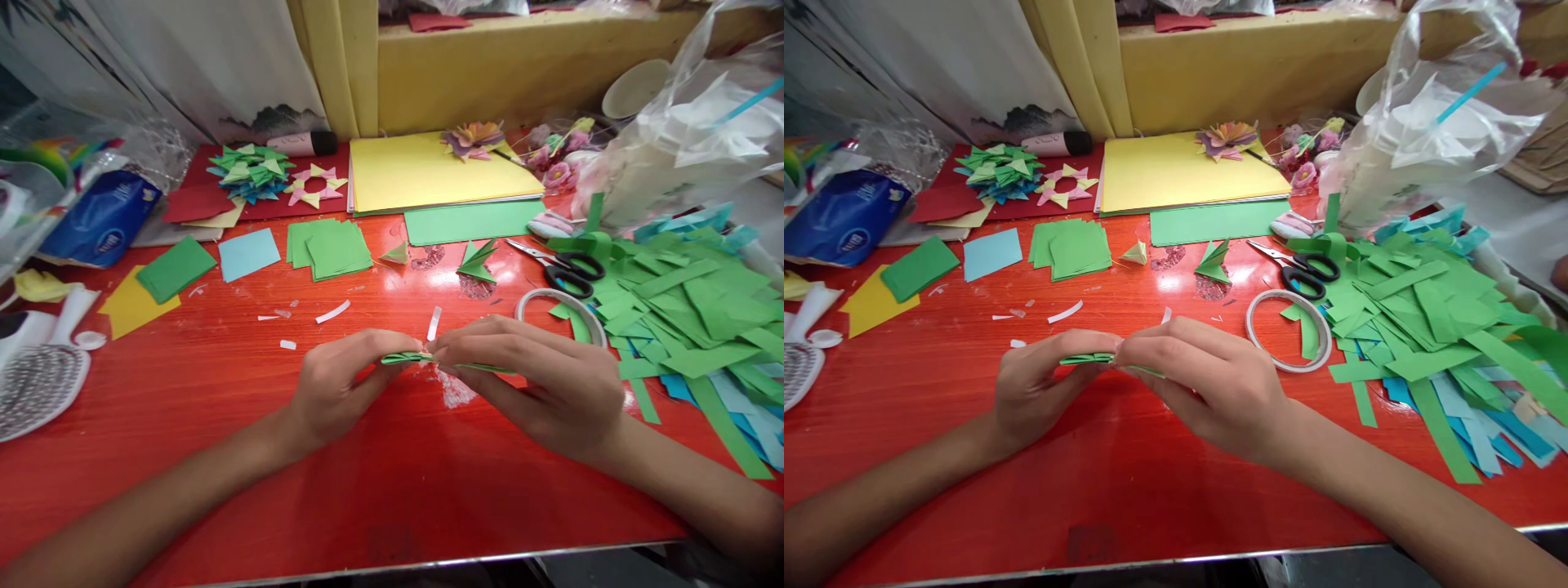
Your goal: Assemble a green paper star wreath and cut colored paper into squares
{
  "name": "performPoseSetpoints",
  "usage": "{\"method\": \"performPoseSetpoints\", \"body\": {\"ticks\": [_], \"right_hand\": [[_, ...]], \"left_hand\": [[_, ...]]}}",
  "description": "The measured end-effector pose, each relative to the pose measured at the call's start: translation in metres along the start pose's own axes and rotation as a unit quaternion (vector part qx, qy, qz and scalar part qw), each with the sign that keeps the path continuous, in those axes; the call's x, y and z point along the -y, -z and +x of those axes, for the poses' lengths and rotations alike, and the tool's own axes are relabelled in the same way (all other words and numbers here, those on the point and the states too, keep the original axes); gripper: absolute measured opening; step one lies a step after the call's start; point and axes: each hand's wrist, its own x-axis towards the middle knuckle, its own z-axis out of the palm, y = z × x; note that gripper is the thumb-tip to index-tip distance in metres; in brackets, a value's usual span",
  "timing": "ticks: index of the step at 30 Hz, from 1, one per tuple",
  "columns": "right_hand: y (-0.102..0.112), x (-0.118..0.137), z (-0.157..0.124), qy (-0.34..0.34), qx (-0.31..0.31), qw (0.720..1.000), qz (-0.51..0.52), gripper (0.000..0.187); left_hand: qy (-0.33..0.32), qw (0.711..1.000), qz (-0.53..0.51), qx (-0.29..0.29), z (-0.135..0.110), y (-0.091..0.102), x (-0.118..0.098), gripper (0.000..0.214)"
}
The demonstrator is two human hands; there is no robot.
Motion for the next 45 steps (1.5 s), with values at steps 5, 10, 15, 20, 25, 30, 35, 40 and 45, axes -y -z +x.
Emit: {"method": "performPoseSetpoints", "body": {"ticks": [5, 10, 15, 20, 25, 30, 35, 40, 45], "right_hand": [[-0.0013, 0.0014, -0.0005, -0.005, -0.001, 1.000, -0.017, 0.020], [-0.0019, 0.0028, -0.0004, 0.001, -0.007, 1.000, -0.027, 0.020], [-0.0010, 0.0040, -0.0002, 0.010, 0.004, 0.999, -0.033, 0.023], [0.0004, 0.0045, -0.0013, 0.023, 0.013, 0.999, -0.041, 0.026], [0.0012, 0.0031, -0.0022, 0.035, 0.016, 0.998, -0.040, 0.029], [0.0008, 0.0043, -0.0006, 0.021, 0.014, 0.999, -0.041, 0.027], [0.0008, 0.0050, 0.0002, 0.008, 0.016, 0.999, -0.029, 0.027], [0.0011, 0.0044, -0.0015, 0.015, 0.014, 0.999, -0.034, 0.026], [0.0011, 0.0054, -0.0011, 0.019, 0.020, 0.998, -0.052, 0.026]], "left_hand": [[0.001, 1.000, -0.002, -0.004, 0.0006, 0.0006, -0.0012, 0.015], [0.003, 1.000, 0.004, -0.005, 0.0003, 0.0008, -0.0020, 0.014], [-0.004, 1.000, 0.004, -0.009, -0.0001, 0.0004, -0.0016, 0.015], [-0.008, 1.000, 0.009, -0.008, -0.0004, -0.0001, -0.0009, 0.015], [-0.010, 1.000, 0.008, -0.009, -0.0005, -0.0001, -0.0007, 0.015], [-0.010, 1.000, 0.013, -0.006, -0.0009, 0.0004, -0.0011, 0.016], [-0.015, 1.000, 0.009, -0.007, -0.0012, 0.0002, -0.0010, 0.016], [-0.016, 1.000, -0.001, -0.002, -0.0018, -0.0001, -0.0003, 0.017], [-0.016, 1.000, 0.006, 0.000, -0.0022, 0.0005, -0.0010, 0.018]]}}
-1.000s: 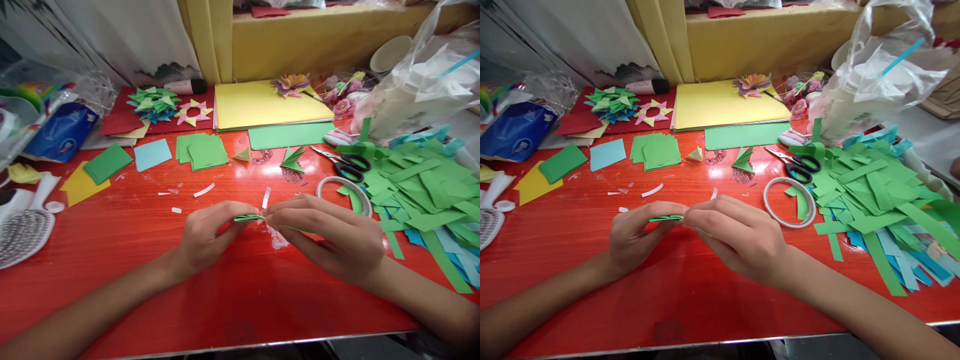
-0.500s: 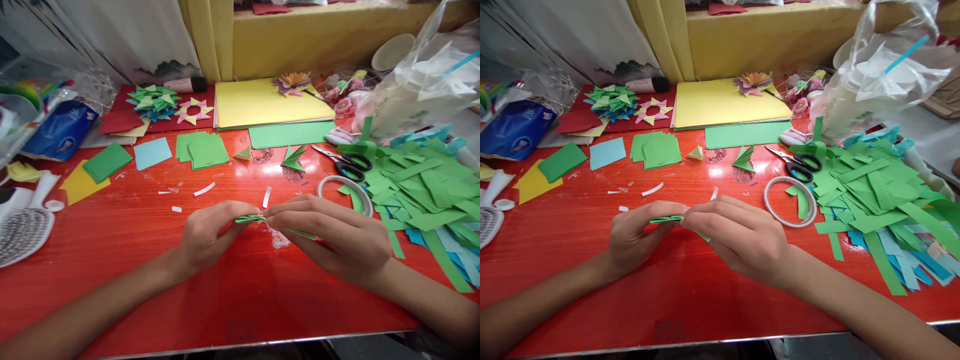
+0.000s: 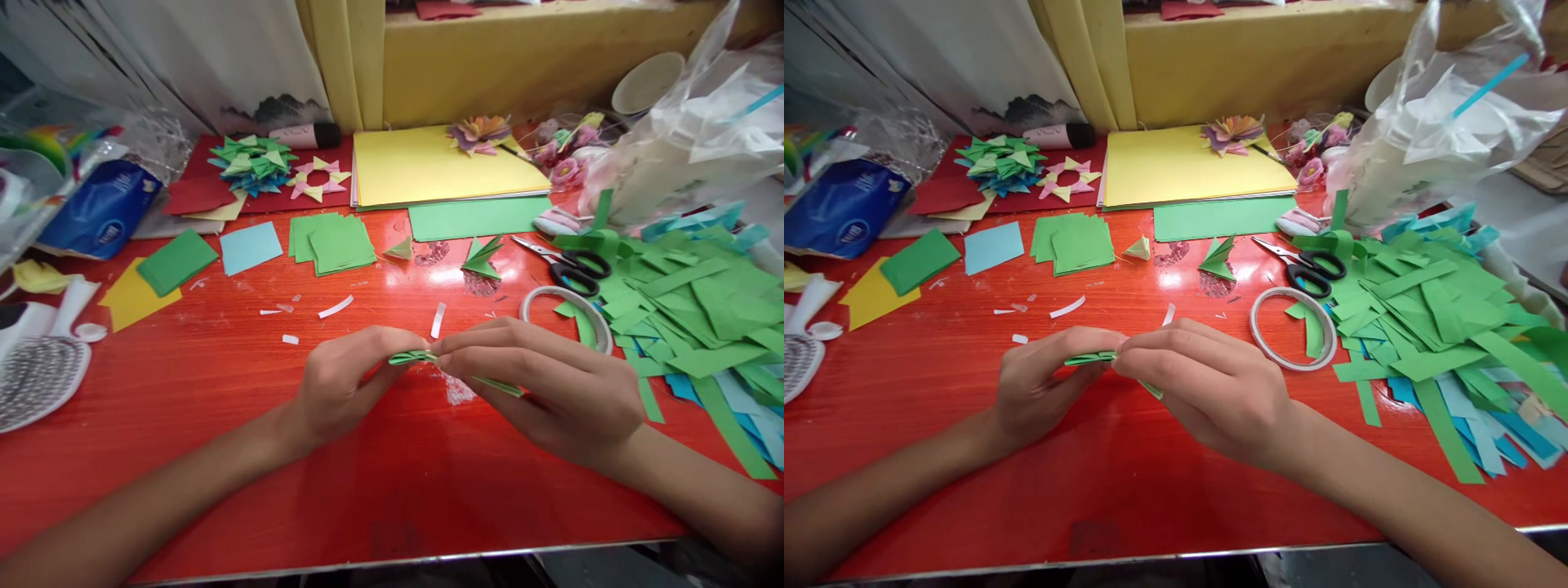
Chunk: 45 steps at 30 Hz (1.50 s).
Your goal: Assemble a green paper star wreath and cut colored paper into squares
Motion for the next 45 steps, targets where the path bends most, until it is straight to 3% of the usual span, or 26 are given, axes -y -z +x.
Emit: {"method": "performPoseSetpoints", "body": {"ticks": [10, 17, 24, 45], "right_hand": [[0.0008, -0.0018, 0.0014, 0.027, 0.003, 1.000, 0.005, 0.023], [-0.0028, -0.0018, 0.0012, -0.015, -0.027, 0.999, 0.027, 0.026], [-0.0013, -0.0057, 0.0029, -0.054, -0.003, 0.998, -0.020, 0.015], [0.0018, -0.0037, 0.0036, -0.081, 0.003, 0.995, -0.050, 0.006]], "left_hand": [[-0.004, 1.000, -0.011, 0.012, 0.0000, 0.0008, -0.0011, 0.019], [-0.024, 1.000, -0.010, 0.003, 0.0006, -0.0001, -0.0002, 0.021], [-0.020, 1.000, 0.007, -0.002, -0.0015, -0.0001, 0.0014, 0.022], [-0.015, 1.000, 0.011, -0.008, -0.0004, -0.0008, 0.0012, 0.021]]}}
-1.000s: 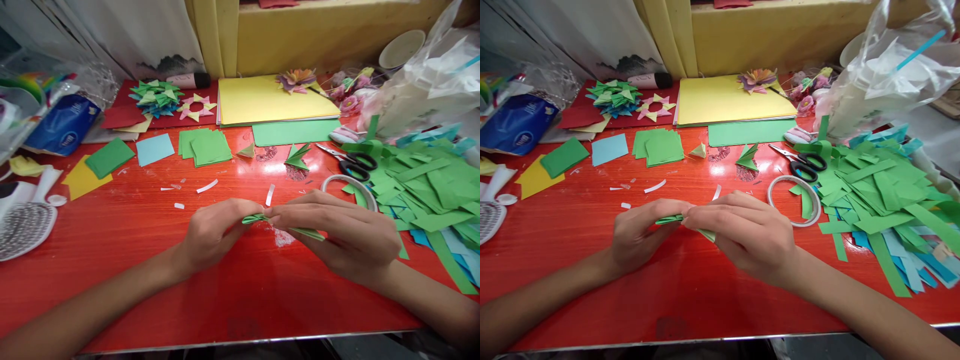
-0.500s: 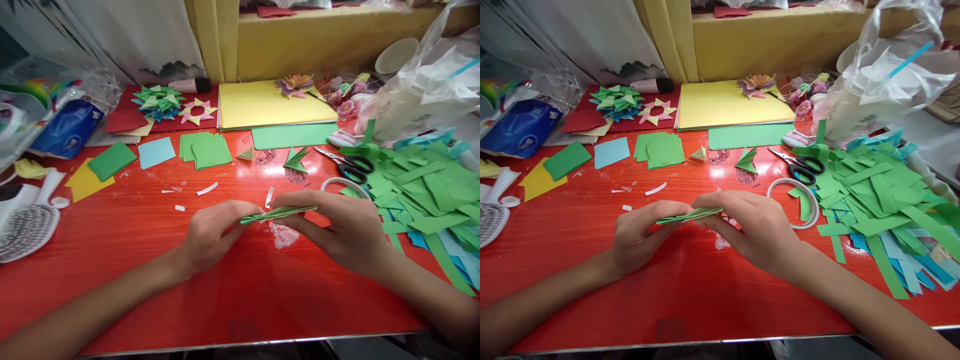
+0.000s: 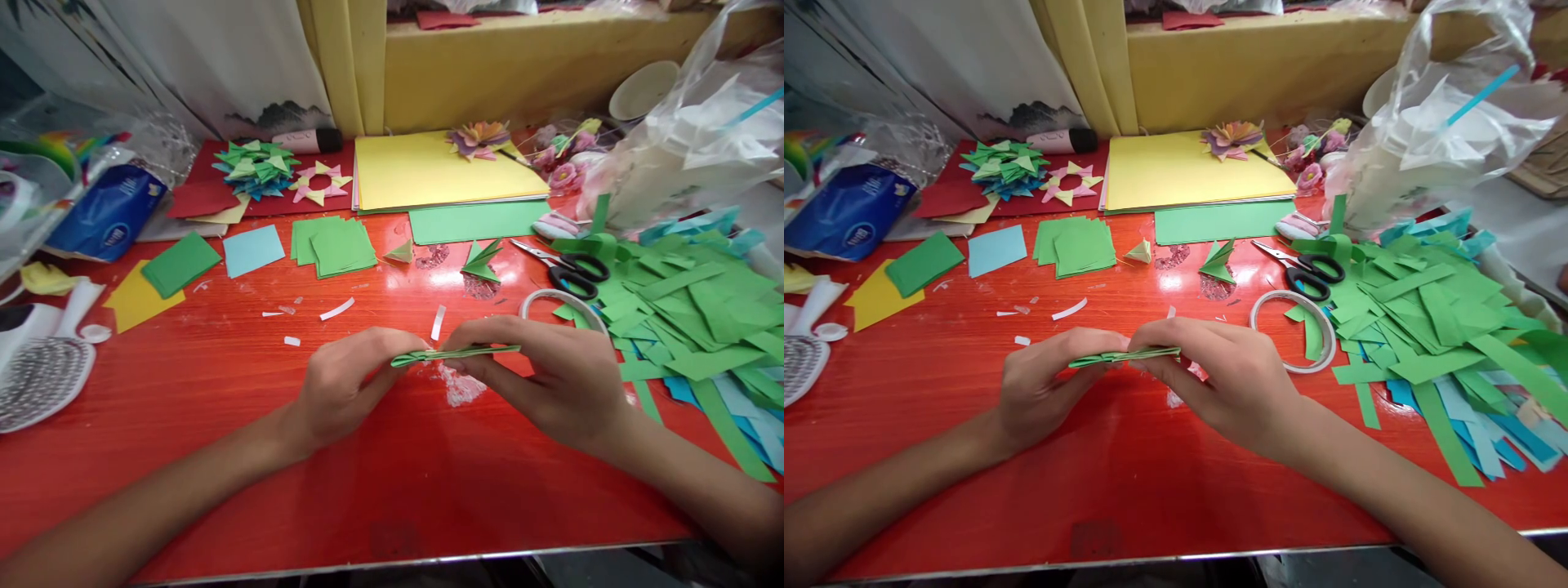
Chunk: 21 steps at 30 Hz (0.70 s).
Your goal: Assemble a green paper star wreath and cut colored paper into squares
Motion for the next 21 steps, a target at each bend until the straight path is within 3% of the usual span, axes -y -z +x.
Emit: {"method": "performPoseSetpoints", "body": {"ticks": [10, 21], "right_hand": [[-0.0003, -0.0005, -0.0016, 0.024, -0.004, 1.000, 0.007, 0.008], [0.0027, -0.0016, -0.0024, 0.086, 0.016, 0.994, -0.073, 0.015]], "left_hand": [[-0.004, 1.000, -0.011, 0.000, -0.0003, -0.0005, -0.0003, 0.020], [-0.012, 1.000, -0.011, 0.004, 0.0013, 0.0001, -0.0007, 0.019]]}}
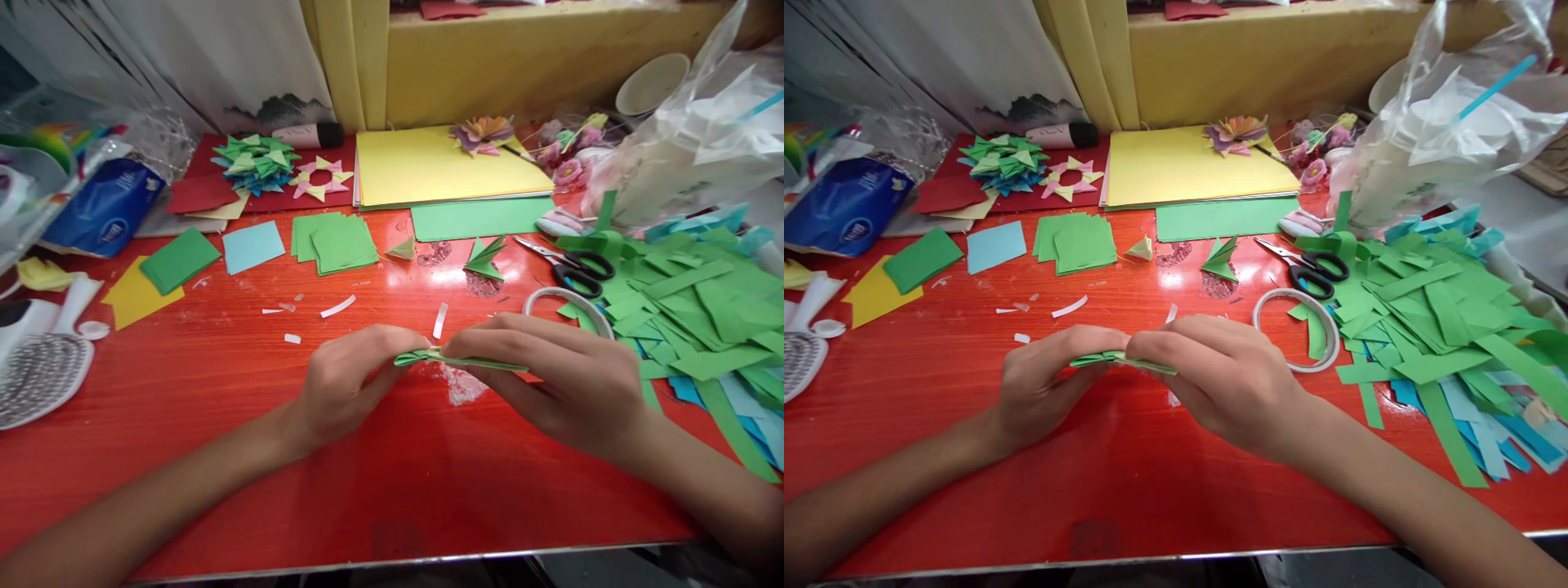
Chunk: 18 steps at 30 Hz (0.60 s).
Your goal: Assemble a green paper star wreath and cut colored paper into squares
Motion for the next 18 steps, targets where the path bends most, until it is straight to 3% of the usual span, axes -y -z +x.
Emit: {"method": "performPoseSetpoints", "body": {"ticks": [18], "right_hand": [[0.0006, -0.0008, 0.0000, 0.020, 0.011, 0.999, 0.028, 0.021]], "left_hand": [[-0.002, 1.000, 0.007, -0.001, -0.0004, 0.0003, -0.0001, 0.020]]}}
